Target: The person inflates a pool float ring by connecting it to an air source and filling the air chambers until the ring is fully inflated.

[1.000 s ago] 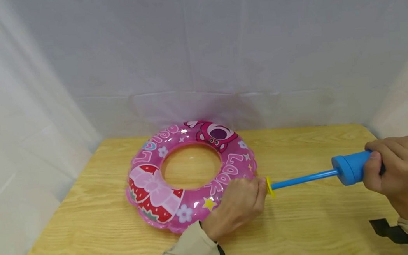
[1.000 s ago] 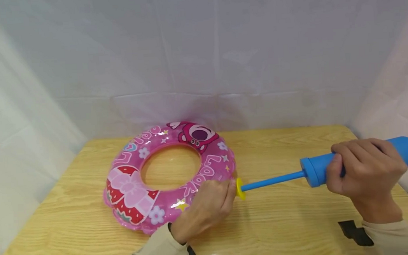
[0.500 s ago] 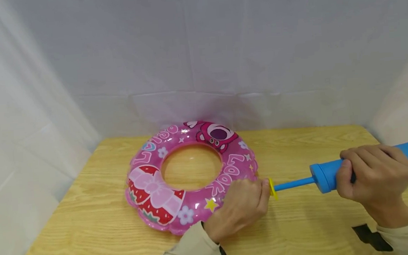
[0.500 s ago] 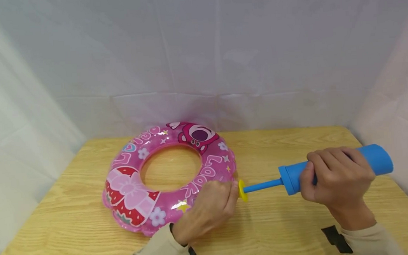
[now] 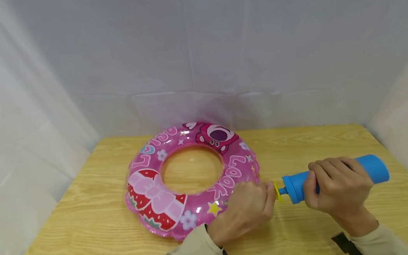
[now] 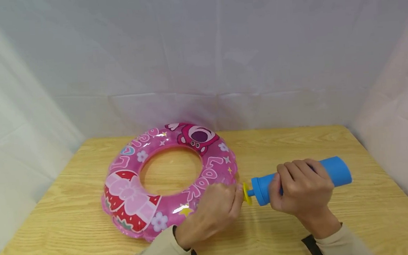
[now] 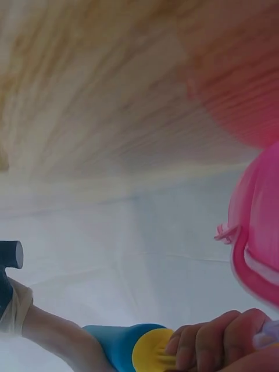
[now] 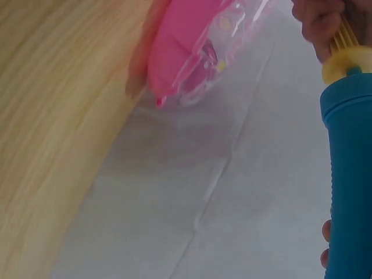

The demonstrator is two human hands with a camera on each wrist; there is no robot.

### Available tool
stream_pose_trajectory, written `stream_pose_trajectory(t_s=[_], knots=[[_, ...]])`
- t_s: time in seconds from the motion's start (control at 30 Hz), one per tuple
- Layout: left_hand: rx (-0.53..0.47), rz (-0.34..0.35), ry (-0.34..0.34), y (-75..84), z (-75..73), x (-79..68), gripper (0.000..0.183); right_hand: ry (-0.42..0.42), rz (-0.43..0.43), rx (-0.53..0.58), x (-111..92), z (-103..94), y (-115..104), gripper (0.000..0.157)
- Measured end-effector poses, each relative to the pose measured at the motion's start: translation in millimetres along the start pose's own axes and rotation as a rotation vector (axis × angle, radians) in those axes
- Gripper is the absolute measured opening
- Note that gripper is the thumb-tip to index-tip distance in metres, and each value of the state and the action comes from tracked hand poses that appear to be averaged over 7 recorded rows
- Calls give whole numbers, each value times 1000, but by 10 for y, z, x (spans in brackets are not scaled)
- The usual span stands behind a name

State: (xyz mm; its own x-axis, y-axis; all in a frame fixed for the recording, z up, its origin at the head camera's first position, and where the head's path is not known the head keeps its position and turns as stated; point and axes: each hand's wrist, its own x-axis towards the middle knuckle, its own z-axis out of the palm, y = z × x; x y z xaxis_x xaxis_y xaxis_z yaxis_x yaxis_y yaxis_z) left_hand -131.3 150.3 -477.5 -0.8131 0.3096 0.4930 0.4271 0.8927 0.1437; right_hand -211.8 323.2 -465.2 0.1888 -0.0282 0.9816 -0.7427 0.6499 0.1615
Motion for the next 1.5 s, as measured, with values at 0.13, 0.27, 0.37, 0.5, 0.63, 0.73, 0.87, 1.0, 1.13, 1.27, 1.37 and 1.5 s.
stream_pose_trajectory(t_s=[0.13, 0.27, 0.37, 0.5, 0.63, 0.73, 0.87, 1.0, 1.13, 1.27, 1.37, 1.5], knots=[[35, 7, 13, 41, 27, 6, 45, -20, -14, 5, -38, 25, -34, 41], [73, 17, 5, 59, 33, 7, 45, -51, -15, 32, -59, 14, -1, 43], [55, -4, -73, 53, 12, 3, 46, -104, -26, 74, -70, -2, 70, 46], [44, -37, -140, 24, -16, 10, 48, -209, -38, 96, -75, -34, 206, 48], [43, -47, -143, 5, -33, 27, 47, -251, -25, 106, -105, -65, 353, 49], [21, -76, -168, 2, -38, 30, 49, -262, -7, 125, -155, -64, 455, 50], [-5, -124, -203, -15, -16, 18, 51, -292, 9, 137, -243, -60, 576, 51], [-1, -134, -192, -33, 16, -2, 53, -306, 15, 133, -294, -82, 706, 53], [39, -107, -152, -45, 14, -3, 51, -313, 20, 125, -293, -126, 850, 55], [42, -86, -148, -60, -3, 9, 48, -321, 20, 120, -295, -180, 994, 57], [41, -73, -144, -74, -3, 19, 45, -345, 10, 112, -313, -214, 1104, 59], [53, -65, -129, -85, 12, 31, 43, -384, 7, 109, -359, -242, 1248, 60]])
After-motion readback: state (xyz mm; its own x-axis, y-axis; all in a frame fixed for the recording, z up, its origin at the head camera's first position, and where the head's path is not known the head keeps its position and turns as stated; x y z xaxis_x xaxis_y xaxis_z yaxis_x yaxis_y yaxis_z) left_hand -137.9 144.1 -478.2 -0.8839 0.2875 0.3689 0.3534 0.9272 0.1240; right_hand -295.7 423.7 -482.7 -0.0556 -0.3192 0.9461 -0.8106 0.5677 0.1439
